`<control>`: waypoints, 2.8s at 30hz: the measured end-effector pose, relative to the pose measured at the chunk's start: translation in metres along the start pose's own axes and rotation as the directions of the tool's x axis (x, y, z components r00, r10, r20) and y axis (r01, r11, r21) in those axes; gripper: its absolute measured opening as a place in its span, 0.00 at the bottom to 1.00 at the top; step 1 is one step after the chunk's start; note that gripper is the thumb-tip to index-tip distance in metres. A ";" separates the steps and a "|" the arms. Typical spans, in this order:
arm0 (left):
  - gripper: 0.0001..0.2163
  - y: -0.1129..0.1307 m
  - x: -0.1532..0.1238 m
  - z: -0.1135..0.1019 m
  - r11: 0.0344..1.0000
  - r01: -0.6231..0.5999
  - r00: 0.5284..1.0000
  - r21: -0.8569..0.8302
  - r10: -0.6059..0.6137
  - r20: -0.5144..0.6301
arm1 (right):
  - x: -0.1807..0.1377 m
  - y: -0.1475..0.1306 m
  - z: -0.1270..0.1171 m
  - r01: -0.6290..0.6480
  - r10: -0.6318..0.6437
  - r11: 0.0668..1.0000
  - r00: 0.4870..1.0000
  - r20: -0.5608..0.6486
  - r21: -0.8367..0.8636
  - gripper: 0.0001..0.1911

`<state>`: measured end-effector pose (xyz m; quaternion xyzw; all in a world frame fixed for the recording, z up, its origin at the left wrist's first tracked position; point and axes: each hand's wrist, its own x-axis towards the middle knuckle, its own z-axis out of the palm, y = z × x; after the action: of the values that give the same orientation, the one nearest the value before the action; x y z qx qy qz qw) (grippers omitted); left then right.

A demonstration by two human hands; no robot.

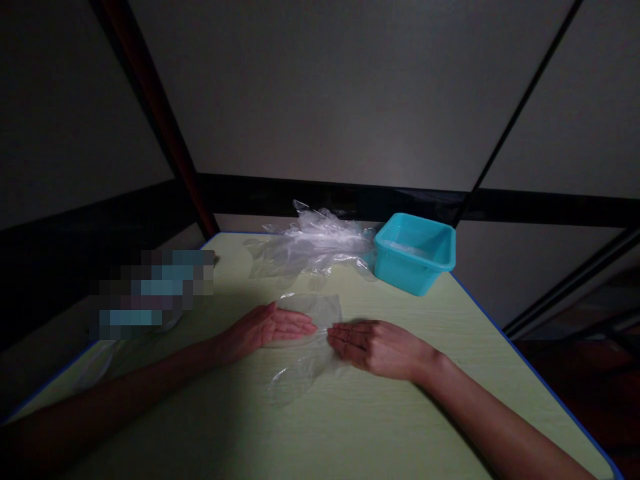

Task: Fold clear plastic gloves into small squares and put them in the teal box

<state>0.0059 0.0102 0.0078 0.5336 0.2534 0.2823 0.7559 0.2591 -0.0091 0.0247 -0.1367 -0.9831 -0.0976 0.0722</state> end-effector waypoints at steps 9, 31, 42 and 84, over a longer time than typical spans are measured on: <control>0.27 0.002 -0.001 -0.004 0.997 0.050 0.998 0.053 -0.048 -0.028 | -0.001 0.005 0.001 -0.063 0.067 0.980 0.998 -0.015 0.190 0.18; 0.27 0.008 0.004 -0.006 0.950 0.198 0.974 -0.240 -0.219 -0.061 | 0.032 0.037 -0.002 -0.489 0.546 0.294 0.791 0.276 0.821 0.23; 0.15 0.017 0.010 -0.015 0.895 0.268 0.963 -0.357 -0.264 0.059 | 0.038 0.036 0.018 -0.514 0.688 0.018 0.629 0.362 0.858 0.23; 0.20 0.027 0.013 -0.020 0.829 0.358 0.929 -0.431 -0.361 0.078 | 0.050 -0.028 0.010 -0.654 0.623 0.729 0.756 0.202 0.202 0.42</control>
<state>-0.0031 0.0400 0.0261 0.2920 0.2818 0.1868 0.8947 0.2020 -0.0209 0.0182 -0.4616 -0.8822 0.0713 0.0593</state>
